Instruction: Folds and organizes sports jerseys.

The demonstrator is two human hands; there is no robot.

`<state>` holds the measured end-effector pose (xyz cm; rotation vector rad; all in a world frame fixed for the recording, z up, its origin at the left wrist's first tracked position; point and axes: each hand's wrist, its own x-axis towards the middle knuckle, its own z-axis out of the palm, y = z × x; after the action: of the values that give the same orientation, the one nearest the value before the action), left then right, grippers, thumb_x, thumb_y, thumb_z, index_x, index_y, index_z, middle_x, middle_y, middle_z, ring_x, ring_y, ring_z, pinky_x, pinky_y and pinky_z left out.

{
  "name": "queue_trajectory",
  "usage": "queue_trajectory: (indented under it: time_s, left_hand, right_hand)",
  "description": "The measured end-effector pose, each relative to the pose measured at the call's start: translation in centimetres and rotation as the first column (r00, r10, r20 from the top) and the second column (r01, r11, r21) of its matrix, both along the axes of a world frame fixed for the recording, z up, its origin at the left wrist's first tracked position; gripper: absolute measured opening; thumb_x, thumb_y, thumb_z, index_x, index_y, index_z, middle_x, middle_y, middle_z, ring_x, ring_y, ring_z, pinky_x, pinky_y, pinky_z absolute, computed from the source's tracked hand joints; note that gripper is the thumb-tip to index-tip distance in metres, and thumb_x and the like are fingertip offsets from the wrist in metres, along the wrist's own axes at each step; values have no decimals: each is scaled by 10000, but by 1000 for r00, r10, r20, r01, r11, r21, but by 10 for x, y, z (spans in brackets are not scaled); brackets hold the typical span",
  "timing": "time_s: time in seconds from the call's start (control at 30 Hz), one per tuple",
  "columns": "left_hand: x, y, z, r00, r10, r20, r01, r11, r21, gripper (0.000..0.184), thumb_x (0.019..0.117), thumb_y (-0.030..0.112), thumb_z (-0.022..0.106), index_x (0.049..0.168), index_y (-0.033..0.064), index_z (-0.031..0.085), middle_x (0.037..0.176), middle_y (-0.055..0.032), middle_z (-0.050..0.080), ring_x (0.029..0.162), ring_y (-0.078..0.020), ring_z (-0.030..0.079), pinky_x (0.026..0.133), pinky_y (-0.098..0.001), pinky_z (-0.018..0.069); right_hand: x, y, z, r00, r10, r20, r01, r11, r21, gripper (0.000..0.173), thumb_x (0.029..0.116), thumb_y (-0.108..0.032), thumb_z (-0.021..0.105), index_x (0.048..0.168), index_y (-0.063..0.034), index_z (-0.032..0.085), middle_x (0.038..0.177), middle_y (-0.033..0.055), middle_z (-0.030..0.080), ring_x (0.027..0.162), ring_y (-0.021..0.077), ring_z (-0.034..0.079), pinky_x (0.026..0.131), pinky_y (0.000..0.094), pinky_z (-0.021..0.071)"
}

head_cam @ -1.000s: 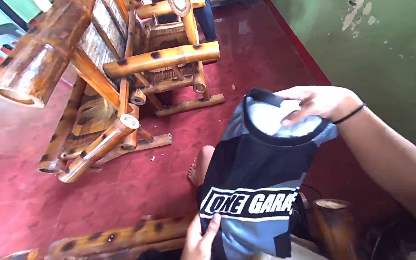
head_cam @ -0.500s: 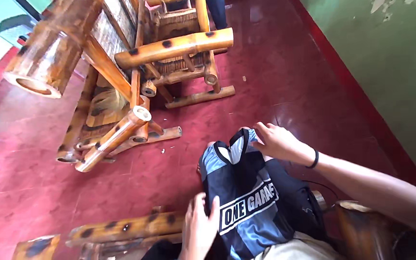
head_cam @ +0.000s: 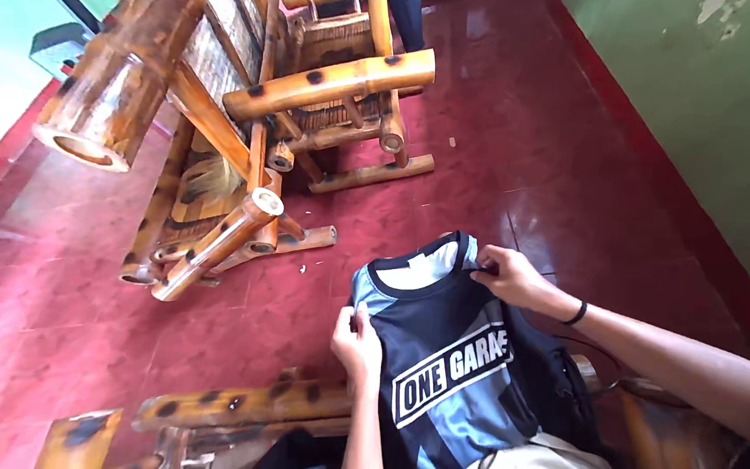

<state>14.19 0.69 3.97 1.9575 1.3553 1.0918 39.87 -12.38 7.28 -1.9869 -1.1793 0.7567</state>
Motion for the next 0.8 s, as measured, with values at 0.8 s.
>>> queue_trajectory:
  time_s: [0.8]
  left_hand:
    - [5,7,26,981,117,152,-14,834,-551,253,1046,154,553,1178,-48,631,1092,-143,647,968,-158,601,847,-352,499]
  right_hand:
    - [20,8,-33,936,-191,-296,169,981,-99,306,1027,-344,623,1118,-52,632,787,83,632,666,186,589,638,404,501]
